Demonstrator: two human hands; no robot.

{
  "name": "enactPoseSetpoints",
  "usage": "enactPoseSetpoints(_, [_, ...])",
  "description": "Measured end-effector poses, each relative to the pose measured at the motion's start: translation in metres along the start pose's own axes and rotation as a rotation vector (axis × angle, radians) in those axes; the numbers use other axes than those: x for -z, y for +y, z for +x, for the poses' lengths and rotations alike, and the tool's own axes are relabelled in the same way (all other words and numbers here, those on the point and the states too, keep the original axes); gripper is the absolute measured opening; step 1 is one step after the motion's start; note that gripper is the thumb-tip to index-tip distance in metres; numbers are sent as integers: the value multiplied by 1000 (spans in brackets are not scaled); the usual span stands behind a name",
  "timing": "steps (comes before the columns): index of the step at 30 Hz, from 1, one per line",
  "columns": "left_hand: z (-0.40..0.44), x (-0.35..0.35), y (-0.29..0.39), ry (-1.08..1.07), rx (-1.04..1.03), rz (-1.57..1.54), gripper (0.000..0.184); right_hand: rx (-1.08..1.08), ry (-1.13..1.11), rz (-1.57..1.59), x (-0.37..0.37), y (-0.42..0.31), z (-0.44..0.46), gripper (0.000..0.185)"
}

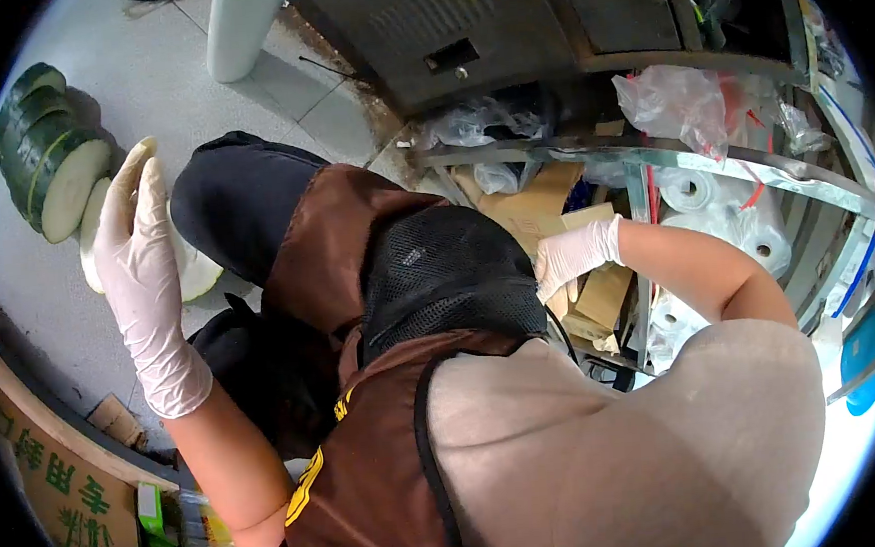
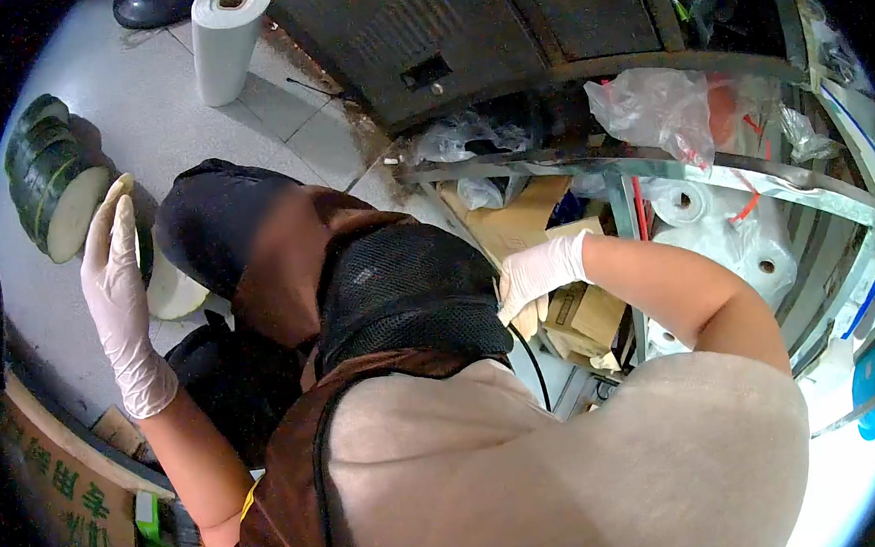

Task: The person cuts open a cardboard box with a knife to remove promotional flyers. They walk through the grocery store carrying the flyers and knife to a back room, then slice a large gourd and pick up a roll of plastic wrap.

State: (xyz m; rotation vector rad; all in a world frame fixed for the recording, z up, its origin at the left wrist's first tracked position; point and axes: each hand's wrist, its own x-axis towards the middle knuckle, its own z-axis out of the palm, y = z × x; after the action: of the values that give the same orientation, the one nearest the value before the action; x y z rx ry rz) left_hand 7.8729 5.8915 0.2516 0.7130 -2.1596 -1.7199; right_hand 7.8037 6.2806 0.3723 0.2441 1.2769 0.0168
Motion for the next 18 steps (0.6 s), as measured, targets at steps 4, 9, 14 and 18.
enactPoseSetpoints(4, [3,5,-1,18,59,-11,31,-116,-91,-13,20,-6,-8,29])
enactPoseSetpoints(9, [7,9,-10,11,54,14,32,129,8,97,34,28,13,54])
enactPoseSetpoints(14, [9,11,-12,-6,122,-77,34,366,70,159,20,17,23,71])
enactPoseSetpoints(18, [13,12,-18,-26,117,-90,36,278,140,192,16,19,22,68])
